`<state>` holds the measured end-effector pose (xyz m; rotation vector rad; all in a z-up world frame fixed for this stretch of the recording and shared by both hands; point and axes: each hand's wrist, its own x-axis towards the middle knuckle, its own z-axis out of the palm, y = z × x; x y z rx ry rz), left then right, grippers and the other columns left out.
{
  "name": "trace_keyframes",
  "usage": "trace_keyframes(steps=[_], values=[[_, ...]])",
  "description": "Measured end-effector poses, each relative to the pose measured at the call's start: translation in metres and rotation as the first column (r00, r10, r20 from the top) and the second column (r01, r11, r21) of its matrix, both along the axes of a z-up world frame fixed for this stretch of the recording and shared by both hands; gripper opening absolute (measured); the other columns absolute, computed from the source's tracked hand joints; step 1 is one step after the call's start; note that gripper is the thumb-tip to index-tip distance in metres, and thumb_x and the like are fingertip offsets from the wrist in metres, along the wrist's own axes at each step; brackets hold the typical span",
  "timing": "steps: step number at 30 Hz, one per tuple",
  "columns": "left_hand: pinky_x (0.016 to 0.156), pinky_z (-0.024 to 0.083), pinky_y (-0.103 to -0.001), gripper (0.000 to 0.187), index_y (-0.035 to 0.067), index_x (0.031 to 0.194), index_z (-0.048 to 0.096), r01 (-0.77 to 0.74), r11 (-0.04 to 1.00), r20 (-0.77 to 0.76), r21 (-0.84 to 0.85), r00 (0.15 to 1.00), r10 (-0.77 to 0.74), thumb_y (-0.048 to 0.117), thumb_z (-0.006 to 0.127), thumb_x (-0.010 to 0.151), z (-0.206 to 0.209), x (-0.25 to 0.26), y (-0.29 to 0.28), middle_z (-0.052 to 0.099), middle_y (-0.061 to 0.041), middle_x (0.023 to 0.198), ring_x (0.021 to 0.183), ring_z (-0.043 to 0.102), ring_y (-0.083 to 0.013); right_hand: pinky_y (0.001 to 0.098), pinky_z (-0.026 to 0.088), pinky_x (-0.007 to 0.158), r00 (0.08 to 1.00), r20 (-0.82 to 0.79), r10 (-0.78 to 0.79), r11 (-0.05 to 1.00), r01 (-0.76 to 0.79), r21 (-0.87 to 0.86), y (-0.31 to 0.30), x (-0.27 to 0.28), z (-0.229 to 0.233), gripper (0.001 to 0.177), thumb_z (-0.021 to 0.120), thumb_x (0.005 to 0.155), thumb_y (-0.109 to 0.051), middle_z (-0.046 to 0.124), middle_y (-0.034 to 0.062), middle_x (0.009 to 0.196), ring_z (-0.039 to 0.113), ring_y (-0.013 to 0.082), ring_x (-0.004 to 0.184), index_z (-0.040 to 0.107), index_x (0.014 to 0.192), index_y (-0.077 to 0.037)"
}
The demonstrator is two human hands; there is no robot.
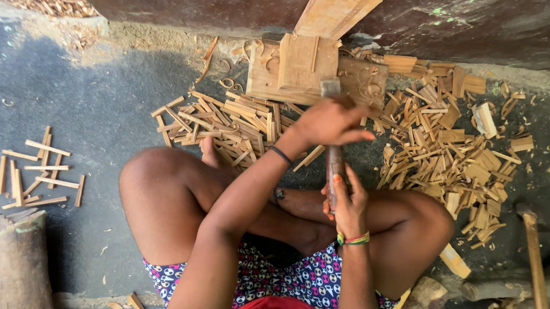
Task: The person sits cross-legged on the floor and uses a chisel and mallet to carve a piece of wood clamped to a larger wooden structure. They repeatedly strike the chisel to remove wood shavings and shape the piece.
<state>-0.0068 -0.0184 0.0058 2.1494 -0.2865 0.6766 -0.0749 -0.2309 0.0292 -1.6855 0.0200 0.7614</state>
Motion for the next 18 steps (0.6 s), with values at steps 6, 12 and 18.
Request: trace_keyframes(steps=[6,12,18], values=[[0.052,0.052,-0.046,0.047,0.013,0.075,0.073,0.058,0.998,-0.094,0.021,0.994,-0.056,0.054,0.063,0.097,0.001,0.001,0.007,0.064,-0.012,0.057,0.053,0.064,-0.0353,0.0231,0.035,0.031,1.000,-0.010,0.017,1.000,-0.018,-0.021,0.013,-0.002,0.010,0.053,0.058,0.101,-0.030,0.064,0.0101,0.074,0.054,0.0119,0.040,0.051,0.151,-0.012],[0.051,0.051,-0.046,0.046,0.013,0.075,0.073,0.028,1.000,-0.090,-0.008,0.996,-0.029,0.051,0.062,0.098,-0.006,0.000,0.013,0.063,-0.011,0.056,0.050,0.063,-0.0340,0.0227,0.035,0.032,0.999,0.002,0.046,0.999,-0.046,0.000,0.022,0.000,0.010,0.052,0.058,0.102,-0.031,0.064,0.0103,0.075,0.055,0.0119,0.041,0.053,0.150,-0.011],[0.051,0.051,-0.046,0.047,0.013,0.077,0.074,0.029,1.000,-0.133,0.005,0.991,-0.028,0.054,0.061,0.097,-0.012,0.004,0.013,0.063,-0.011,0.054,0.049,0.063,-0.0331,0.0227,0.036,0.032,0.998,0.000,0.058,0.998,-0.058,-0.003,0.020,0.003,0.006,0.051,0.057,0.103,-0.031,0.064,0.0107,0.075,0.056,0.0123,0.042,0.053,0.150,-0.011]])
